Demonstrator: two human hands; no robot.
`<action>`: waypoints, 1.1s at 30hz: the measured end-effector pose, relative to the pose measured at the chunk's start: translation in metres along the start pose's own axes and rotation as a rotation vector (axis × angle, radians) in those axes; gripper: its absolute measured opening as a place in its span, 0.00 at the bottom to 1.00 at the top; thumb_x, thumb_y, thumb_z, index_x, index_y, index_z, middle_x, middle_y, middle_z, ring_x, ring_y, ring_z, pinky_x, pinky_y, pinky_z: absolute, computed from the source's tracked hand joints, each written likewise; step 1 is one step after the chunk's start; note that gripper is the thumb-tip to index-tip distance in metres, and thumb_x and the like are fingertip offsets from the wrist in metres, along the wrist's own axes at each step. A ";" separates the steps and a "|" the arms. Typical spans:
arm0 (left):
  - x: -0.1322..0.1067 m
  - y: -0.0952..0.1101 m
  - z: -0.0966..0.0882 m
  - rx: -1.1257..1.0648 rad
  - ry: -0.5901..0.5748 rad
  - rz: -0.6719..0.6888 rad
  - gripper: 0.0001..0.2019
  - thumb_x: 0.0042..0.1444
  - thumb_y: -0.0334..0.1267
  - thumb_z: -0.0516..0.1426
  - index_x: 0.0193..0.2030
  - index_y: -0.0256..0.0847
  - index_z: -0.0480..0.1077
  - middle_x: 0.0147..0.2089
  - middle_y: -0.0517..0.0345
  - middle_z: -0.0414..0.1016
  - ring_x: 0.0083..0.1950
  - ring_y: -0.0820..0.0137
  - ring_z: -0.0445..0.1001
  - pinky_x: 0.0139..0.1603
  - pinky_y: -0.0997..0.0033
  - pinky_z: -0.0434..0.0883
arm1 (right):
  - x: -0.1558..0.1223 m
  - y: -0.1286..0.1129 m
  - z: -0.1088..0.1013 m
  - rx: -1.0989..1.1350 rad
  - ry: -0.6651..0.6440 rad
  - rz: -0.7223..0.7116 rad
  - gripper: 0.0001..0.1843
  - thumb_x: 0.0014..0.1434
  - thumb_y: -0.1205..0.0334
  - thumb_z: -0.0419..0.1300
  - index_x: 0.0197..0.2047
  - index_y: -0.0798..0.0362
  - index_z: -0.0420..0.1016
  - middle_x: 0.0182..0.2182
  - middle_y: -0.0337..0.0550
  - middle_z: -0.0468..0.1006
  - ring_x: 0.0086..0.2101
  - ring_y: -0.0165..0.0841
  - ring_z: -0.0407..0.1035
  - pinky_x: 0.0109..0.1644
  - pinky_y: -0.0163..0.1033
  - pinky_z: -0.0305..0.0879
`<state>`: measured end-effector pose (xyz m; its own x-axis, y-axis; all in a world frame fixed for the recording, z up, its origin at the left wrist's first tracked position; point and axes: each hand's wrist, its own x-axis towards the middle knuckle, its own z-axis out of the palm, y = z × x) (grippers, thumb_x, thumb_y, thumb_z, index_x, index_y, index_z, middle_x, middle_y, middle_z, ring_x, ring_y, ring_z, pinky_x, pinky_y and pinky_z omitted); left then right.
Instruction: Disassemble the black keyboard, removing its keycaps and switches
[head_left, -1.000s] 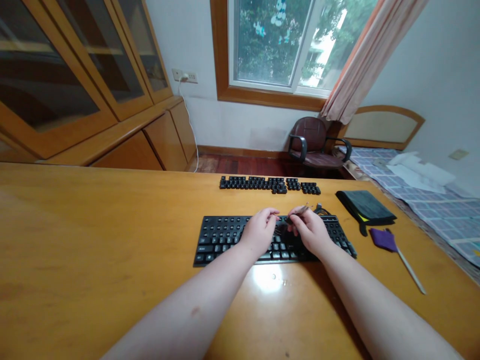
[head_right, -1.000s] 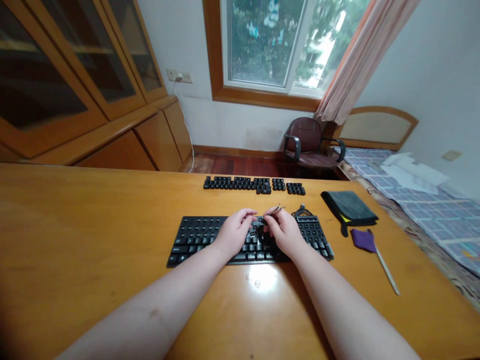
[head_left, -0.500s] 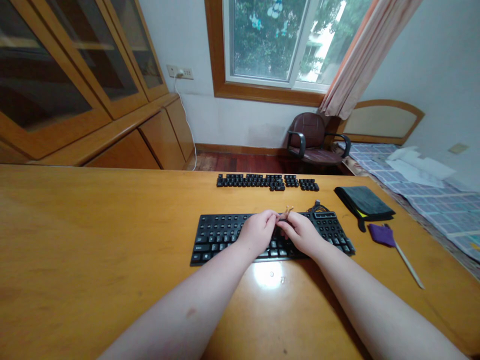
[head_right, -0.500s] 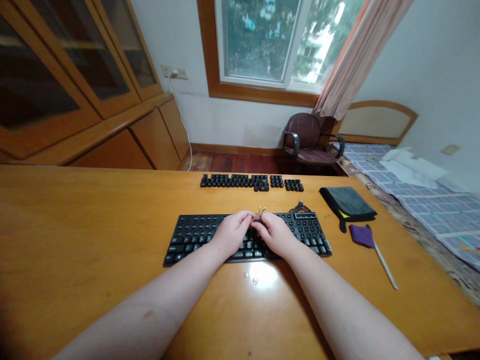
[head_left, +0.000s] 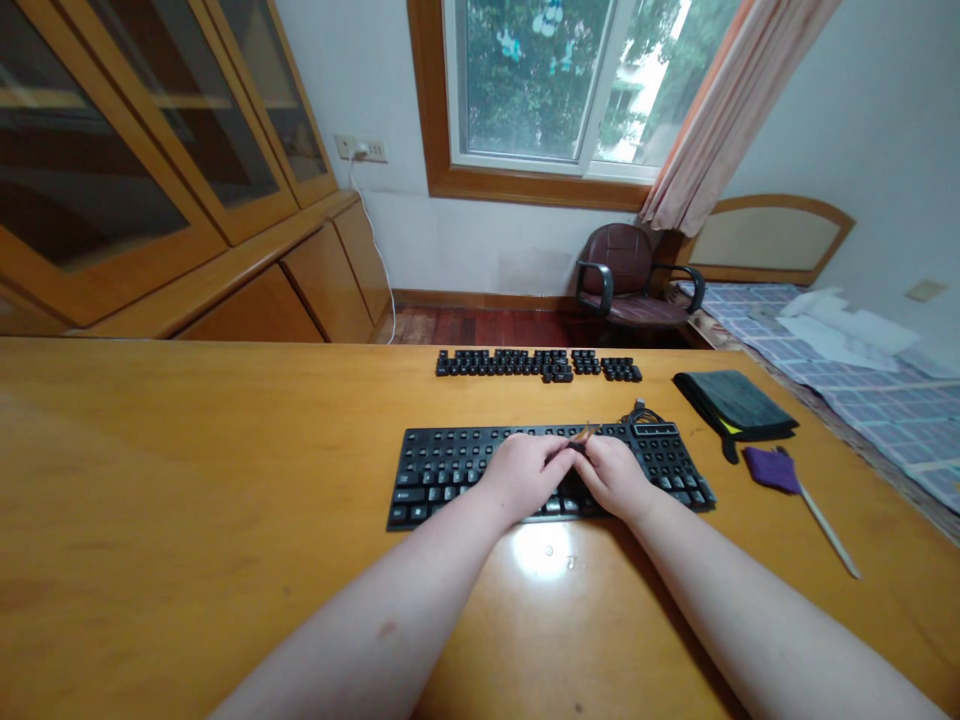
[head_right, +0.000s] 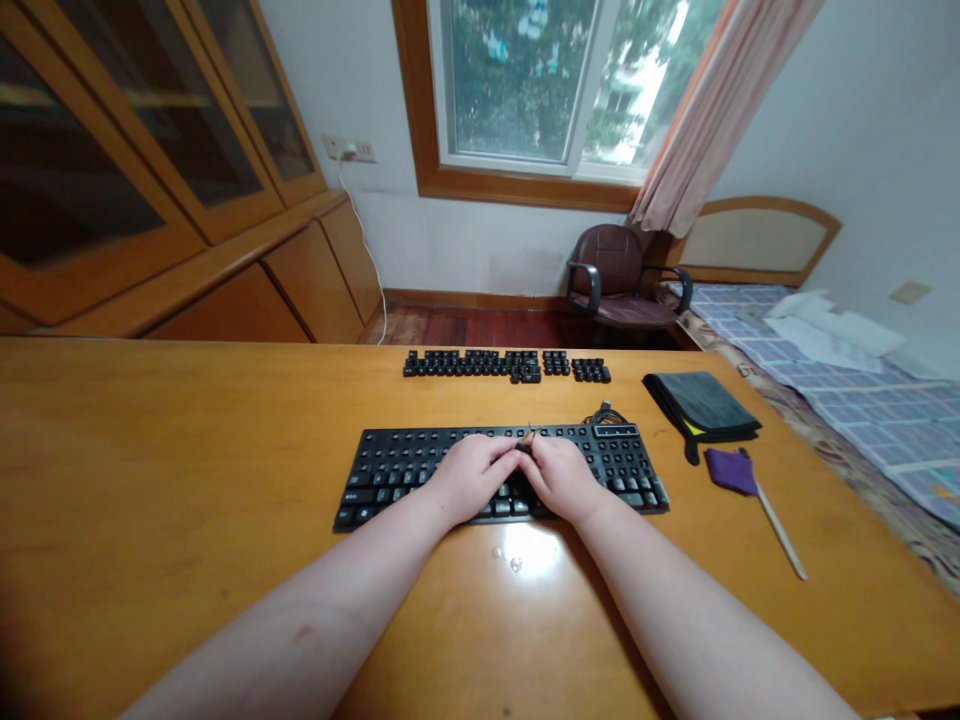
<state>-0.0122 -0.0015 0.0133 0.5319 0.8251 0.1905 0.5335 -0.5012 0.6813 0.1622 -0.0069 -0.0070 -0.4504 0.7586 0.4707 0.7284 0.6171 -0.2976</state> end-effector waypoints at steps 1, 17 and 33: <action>0.000 0.001 -0.001 0.024 -0.012 0.013 0.13 0.58 0.43 0.49 0.36 0.43 0.73 0.35 0.58 0.78 0.37 0.66 0.74 0.38 0.71 0.66 | 0.001 0.000 -0.001 0.028 -0.017 0.027 0.15 0.64 0.57 0.46 0.31 0.53 0.68 0.26 0.46 0.77 0.27 0.35 0.72 0.32 0.37 0.66; 0.006 -0.007 0.006 0.107 -0.043 0.024 0.08 0.49 0.34 0.56 0.37 0.43 0.71 0.34 0.58 0.76 0.36 0.65 0.73 0.38 0.70 0.67 | 0.004 -0.004 -0.005 0.144 -0.099 0.215 0.13 0.62 0.58 0.49 0.29 0.51 0.68 0.26 0.43 0.77 0.28 0.34 0.71 0.33 0.36 0.65; 0.006 -0.004 0.006 -0.187 -0.020 0.019 0.12 0.52 0.33 0.55 0.44 0.44 0.72 0.43 0.60 0.77 0.43 0.69 0.74 0.45 0.73 0.68 | 0.005 -0.001 -0.008 0.373 0.049 0.398 0.19 0.63 0.53 0.48 0.26 0.51 0.71 0.24 0.43 0.78 0.28 0.36 0.73 0.35 0.40 0.68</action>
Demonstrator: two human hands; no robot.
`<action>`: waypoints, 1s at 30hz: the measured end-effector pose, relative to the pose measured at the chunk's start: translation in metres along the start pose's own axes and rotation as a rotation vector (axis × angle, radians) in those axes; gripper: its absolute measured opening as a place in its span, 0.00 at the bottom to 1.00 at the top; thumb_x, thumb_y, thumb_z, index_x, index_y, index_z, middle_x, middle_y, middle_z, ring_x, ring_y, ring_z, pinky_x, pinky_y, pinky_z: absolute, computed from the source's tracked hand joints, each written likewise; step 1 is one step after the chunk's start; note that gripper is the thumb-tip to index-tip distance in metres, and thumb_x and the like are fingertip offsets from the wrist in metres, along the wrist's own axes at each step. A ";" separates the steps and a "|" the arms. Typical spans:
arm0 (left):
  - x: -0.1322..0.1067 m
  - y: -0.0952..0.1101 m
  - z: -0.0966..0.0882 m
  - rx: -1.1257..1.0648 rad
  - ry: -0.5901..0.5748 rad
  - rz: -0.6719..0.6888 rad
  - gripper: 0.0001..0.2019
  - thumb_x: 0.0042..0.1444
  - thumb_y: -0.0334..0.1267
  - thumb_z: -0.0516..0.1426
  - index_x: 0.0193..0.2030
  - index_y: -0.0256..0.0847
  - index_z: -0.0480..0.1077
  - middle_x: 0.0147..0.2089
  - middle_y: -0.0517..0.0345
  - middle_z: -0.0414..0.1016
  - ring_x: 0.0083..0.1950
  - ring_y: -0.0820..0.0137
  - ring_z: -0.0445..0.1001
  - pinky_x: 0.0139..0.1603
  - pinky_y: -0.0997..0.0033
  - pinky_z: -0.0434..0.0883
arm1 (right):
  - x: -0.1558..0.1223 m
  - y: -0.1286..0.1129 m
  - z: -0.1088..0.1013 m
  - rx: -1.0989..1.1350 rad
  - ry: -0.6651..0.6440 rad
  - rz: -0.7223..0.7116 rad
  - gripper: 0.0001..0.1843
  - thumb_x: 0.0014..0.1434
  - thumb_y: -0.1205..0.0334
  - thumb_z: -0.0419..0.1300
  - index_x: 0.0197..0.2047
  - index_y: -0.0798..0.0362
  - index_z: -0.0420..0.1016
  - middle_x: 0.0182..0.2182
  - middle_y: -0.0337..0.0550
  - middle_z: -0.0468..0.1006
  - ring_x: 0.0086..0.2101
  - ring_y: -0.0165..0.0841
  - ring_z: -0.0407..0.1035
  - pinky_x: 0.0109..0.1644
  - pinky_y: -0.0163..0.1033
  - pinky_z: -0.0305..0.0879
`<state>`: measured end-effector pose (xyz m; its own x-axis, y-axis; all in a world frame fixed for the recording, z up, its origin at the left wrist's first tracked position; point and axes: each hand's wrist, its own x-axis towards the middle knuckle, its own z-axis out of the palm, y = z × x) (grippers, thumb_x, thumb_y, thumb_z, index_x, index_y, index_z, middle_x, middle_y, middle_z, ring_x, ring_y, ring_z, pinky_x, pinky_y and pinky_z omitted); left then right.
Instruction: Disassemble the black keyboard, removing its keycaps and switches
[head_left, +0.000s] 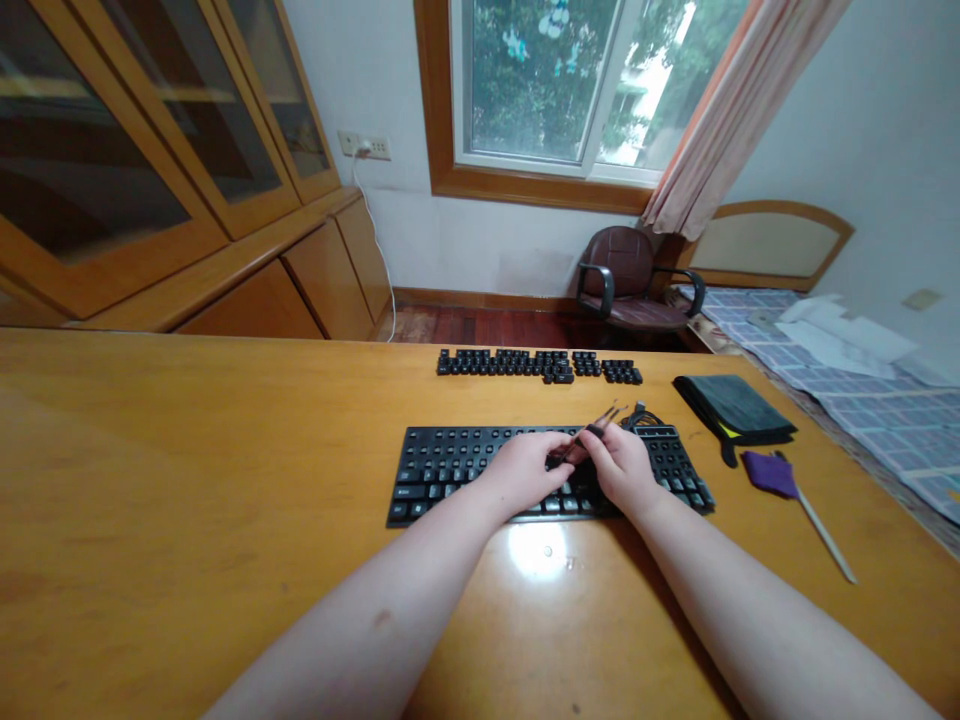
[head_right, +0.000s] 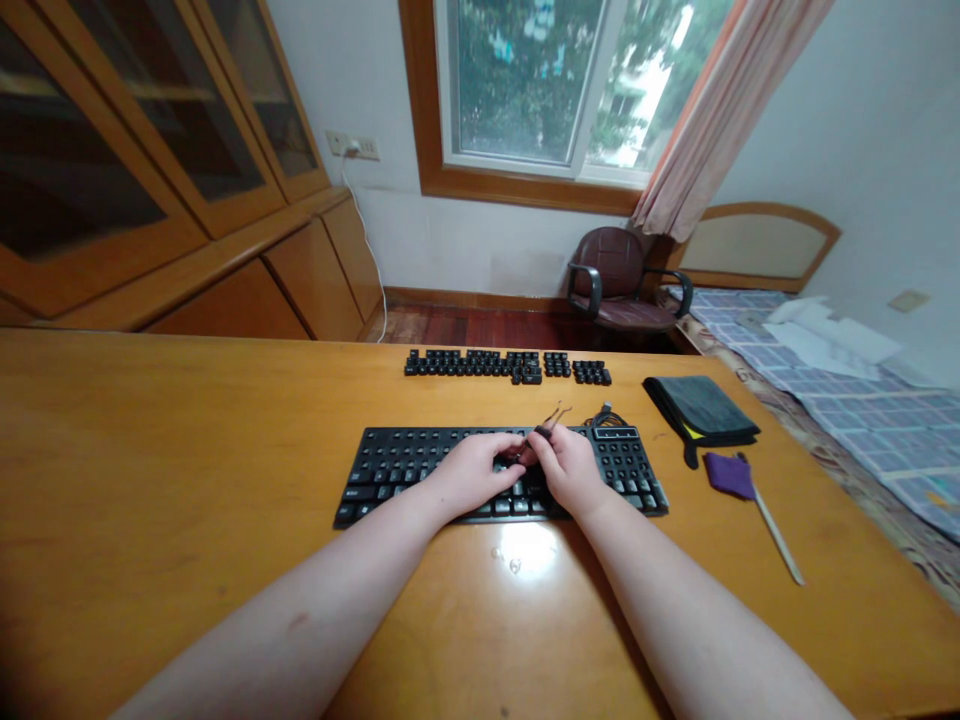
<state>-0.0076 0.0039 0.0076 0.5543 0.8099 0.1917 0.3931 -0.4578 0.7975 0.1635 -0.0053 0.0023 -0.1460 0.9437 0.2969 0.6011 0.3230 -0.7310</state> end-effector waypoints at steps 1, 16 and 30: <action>0.000 0.000 0.000 0.007 0.015 -0.003 0.12 0.52 0.33 0.55 0.44 0.44 0.72 0.43 0.60 0.77 0.44 0.68 0.74 0.46 0.72 0.68 | 0.000 0.000 0.000 0.001 0.006 -0.003 0.19 0.63 0.52 0.48 0.26 0.51 0.72 0.25 0.44 0.79 0.28 0.36 0.74 0.36 0.40 0.68; 0.000 -0.003 0.003 -0.092 0.195 -0.094 0.16 0.49 0.33 0.59 0.47 0.41 0.70 0.43 0.56 0.76 0.42 0.68 0.73 0.47 0.69 0.70 | -0.001 0.002 0.000 0.154 0.184 0.000 0.20 0.63 0.52 0.49 0.29 0.50 0.76 0.28 0.46 0.80 0.32 0.39 0.74 0.41 0.44 0.69; 0.000 -0.007 0.005 -0.151 0.261 -0.131 0.19 0.47 0.33 0.61 0.48 0.41 0.67 0.39 0.58 0.77 0.40 0.70 0.74 0.46 0.70 0.70 | 0.001 0.001 -0.001 0.150 0.106 -0.038 0.19 0.63 0.50 0.48 0.32 0.50 0.76 0.31 0.46 0.80 0.33 0.39 0.74 0.40 0.43 0.70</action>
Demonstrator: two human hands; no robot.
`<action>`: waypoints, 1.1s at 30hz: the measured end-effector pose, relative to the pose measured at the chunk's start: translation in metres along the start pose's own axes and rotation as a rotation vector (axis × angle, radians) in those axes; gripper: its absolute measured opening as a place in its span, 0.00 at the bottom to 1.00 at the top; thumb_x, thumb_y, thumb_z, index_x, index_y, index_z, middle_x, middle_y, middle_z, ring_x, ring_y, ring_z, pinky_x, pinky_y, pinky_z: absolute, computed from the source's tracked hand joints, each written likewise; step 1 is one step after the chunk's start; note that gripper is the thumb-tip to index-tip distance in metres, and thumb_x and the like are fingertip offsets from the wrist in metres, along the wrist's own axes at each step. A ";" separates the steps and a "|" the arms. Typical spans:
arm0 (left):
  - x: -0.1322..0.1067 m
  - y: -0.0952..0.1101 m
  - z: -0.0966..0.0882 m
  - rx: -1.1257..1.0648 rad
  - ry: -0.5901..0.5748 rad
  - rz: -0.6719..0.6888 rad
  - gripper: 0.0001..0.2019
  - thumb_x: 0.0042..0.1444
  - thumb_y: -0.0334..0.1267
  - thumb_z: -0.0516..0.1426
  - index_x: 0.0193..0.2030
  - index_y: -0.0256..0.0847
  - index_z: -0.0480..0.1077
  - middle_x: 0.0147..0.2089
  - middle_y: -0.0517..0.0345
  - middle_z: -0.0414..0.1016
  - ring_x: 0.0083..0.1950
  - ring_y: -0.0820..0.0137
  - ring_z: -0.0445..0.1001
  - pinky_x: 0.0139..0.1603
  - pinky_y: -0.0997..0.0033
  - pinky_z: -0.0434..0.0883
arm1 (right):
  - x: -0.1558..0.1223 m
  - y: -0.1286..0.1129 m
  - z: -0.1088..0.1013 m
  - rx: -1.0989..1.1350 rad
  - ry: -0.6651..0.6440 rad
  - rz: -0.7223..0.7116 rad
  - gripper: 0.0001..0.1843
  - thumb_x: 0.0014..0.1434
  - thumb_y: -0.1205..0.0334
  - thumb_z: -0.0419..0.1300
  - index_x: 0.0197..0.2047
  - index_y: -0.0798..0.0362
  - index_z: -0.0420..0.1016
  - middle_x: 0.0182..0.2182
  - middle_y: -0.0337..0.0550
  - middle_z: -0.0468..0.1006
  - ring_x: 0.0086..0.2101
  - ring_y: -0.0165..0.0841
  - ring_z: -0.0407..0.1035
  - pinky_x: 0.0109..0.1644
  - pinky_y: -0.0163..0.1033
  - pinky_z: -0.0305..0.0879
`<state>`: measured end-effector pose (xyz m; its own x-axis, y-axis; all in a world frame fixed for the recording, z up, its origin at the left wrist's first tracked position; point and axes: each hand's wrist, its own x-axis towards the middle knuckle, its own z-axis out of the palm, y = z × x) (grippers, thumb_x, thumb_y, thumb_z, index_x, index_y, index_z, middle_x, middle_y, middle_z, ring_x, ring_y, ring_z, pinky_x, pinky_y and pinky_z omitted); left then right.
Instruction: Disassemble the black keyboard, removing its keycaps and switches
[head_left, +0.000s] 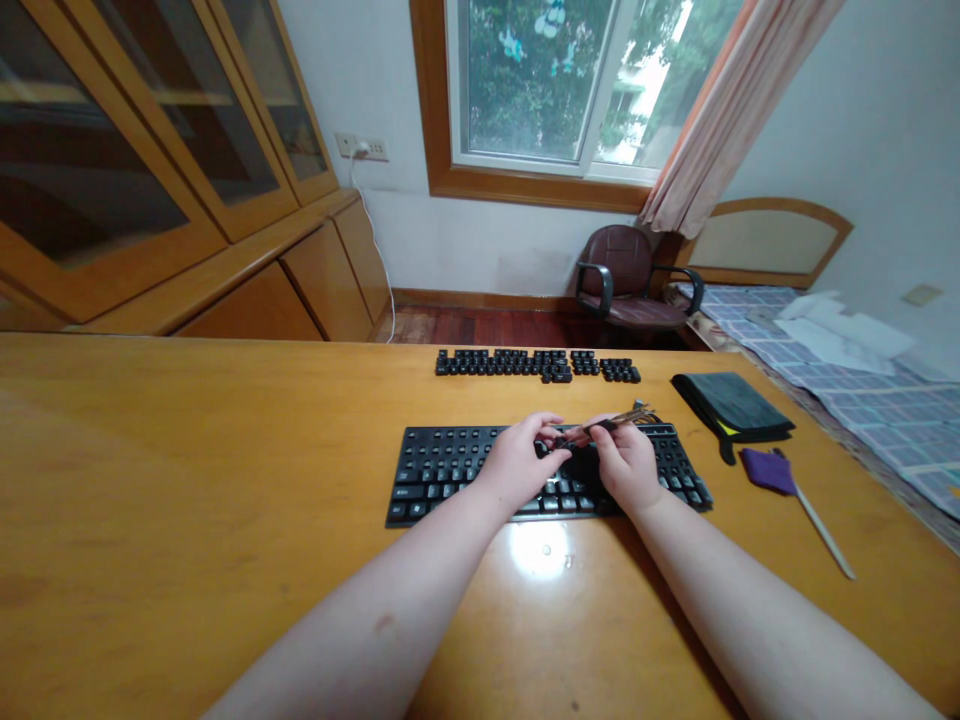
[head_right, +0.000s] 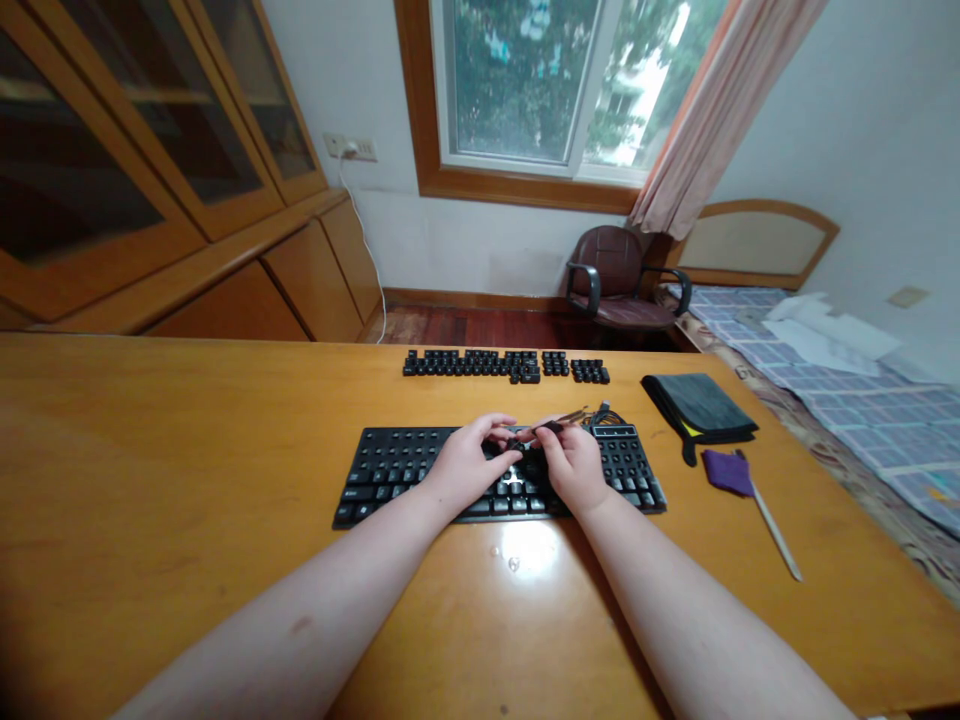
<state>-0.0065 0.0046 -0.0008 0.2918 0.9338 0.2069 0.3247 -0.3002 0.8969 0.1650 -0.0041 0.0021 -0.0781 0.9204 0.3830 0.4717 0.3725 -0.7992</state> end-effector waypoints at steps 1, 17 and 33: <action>0.000 0.000 0.000 0.006 -0.002 -0.001 0.19 0.47 0.34 0.61 0.48 0.41 0.67 0.38 0.59 0.77 0.40 0.70 0.74 0.45 0.70 0.70 | 0.000 0.001 0.000 0.004 -0.009 -0.009 0.19 0.62 0.50 0.48 0.32 0.50 0.76 0.32 0.46 0.80 0.33 0.39 0.74 0.40 0.43 0.70; -0.001 0.000 0.000 0.022 -0.028 0.114 0.20 0.48 0.28 0.59 0.49 0.43 0.67 0.44 0.58 0.75 0.44 0.69 0.74 0.48 0.69 0.70 | 0.001 0.013 0.005 0.098 0.079 0.004 0.14 0.61 0.53 0.53 0.31 0.51 0.73 0.28 0.44 0.79 0.30 0.36 0.73 0.36 0.41 0.69; 0.001 0.003 -0.002 0.028 -0.008 0.237 0.09 0.51 0.30 0.59 0.40 0.42 0.73 0.41 0.57 0.77 0.44 0.69 0.73 0.49 0.68 0.69 | 0.005 0.006 0.010 0.486 0.119 0.313 0.15 0.54 0.50 0.61 0.32 0.54 0.69 0.23 0.41 0.78 0.21 0.32 0.73 0.25 0.35 0.71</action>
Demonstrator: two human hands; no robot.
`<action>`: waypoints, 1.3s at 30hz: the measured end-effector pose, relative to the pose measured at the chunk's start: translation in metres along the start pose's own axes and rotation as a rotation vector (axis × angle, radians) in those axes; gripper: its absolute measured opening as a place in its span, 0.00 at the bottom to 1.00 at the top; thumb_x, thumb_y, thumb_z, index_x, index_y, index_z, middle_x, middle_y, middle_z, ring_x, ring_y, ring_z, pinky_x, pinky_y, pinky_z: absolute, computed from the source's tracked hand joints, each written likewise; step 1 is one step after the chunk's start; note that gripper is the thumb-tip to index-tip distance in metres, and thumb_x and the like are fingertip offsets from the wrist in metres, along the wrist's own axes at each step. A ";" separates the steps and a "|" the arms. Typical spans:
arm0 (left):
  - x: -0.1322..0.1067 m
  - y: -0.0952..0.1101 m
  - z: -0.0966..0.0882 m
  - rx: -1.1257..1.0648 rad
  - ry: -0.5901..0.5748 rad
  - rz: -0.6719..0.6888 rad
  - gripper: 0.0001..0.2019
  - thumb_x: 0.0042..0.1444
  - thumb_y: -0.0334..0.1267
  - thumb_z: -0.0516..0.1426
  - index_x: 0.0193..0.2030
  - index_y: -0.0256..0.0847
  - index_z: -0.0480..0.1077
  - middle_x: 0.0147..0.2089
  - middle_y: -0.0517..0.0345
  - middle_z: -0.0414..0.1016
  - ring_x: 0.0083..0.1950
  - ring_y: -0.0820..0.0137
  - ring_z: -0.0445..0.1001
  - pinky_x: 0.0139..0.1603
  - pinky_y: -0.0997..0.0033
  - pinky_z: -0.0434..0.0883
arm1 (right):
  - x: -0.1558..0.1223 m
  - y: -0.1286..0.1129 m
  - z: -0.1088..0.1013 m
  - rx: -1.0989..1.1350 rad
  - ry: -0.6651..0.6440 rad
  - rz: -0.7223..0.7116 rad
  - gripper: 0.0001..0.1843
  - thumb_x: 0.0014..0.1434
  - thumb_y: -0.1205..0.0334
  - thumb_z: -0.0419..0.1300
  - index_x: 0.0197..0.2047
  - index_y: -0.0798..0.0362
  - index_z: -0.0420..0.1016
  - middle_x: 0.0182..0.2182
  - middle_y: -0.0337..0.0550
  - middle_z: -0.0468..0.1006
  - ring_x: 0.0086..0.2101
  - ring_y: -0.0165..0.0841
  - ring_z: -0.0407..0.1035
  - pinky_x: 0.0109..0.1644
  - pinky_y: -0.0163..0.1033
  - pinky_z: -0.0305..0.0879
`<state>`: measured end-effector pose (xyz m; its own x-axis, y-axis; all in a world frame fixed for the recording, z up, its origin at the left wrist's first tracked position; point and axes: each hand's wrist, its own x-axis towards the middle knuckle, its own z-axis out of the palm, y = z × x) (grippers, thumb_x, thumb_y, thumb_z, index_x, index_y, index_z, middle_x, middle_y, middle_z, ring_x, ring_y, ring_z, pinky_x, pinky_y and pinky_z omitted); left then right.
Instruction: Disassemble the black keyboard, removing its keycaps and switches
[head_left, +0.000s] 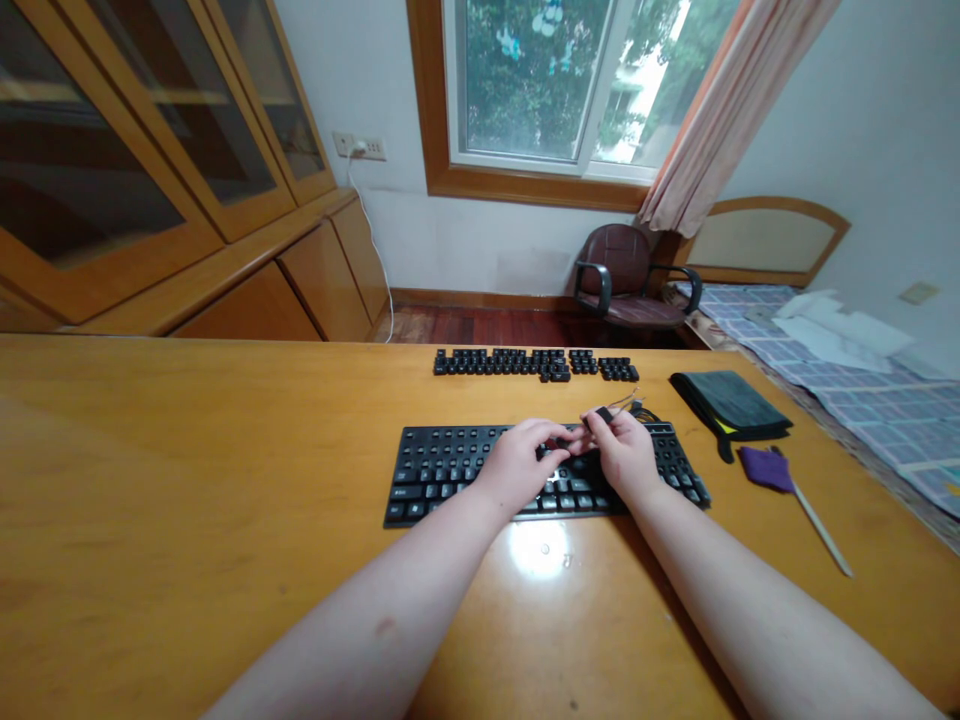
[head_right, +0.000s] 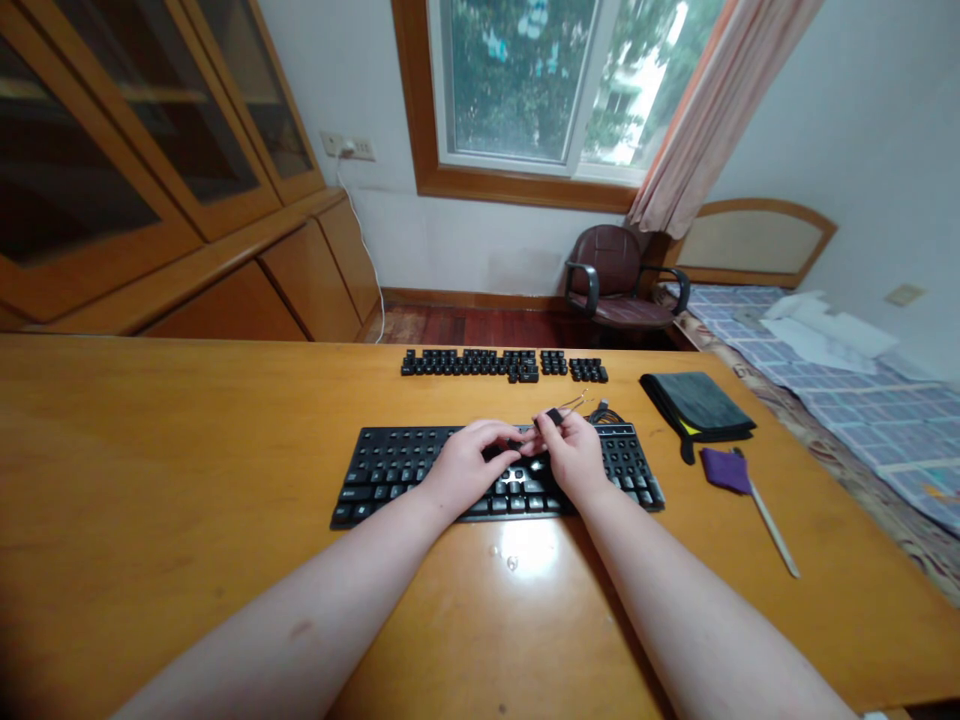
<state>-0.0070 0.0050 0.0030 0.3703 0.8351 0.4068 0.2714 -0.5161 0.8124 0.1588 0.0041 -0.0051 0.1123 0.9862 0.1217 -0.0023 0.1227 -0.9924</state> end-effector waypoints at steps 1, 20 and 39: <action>0.000 -0.001 0.000 0.001 -0.001 0.001 0.08 0.50 0.30 0.60 0.39 0.42 0.73 0.41 0.57 0.77 0.44 0.69 0.73 0.49 0.68 0.69 | 0.000 0.001 -0.001 -0.019 -0.019 -0.009 0.14 0.54 0.50 0.60 0.31 0.54 0.69 0.23 0.41 0.78 0.21 0.32 0.73 0.26 0.36 0.71; -0.003 -0.006 0.006 -0.028 0.062 -0.117 0.16 0.48 0.27 0.59 0.46 0.41 0.68 0.44 0.57 0.74 0.41 0.71 0.73 0.46 0.69 0.71 | -0.003 0.000 -0.001 -0.133 -0.044 -0.127 0.15 0.58 0.47 0.55 0.34 0.51 0.67 0.27 0.44 0.80 0.27 0.38 0.75 0.33 0.43 0.74; -0.001 0.000 0.000 -0.025 0.100 0.052 0.06 0.50 0.29 0.60 0.36 0.41 0.74 0.40 0.55 0.75 0.44 0.69 0.73 0.50 0.67 0.69 | -0.002 -0.002 0.004 -0.002 0.046 -0.051 0.16 0.54 0.46 0.58 0.35 0.50 0.63 0.27 0.42 0.79 0.24 0.36 0.74 0.27 0.42 0.73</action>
<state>-0.0079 0.0043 0.0024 0.2924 0.8229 0.4871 0.2318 -0.5552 0.7987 0.1546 0.0027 -0.0032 0.1576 0.9726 0.1708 0.0068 0.1719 -0.9851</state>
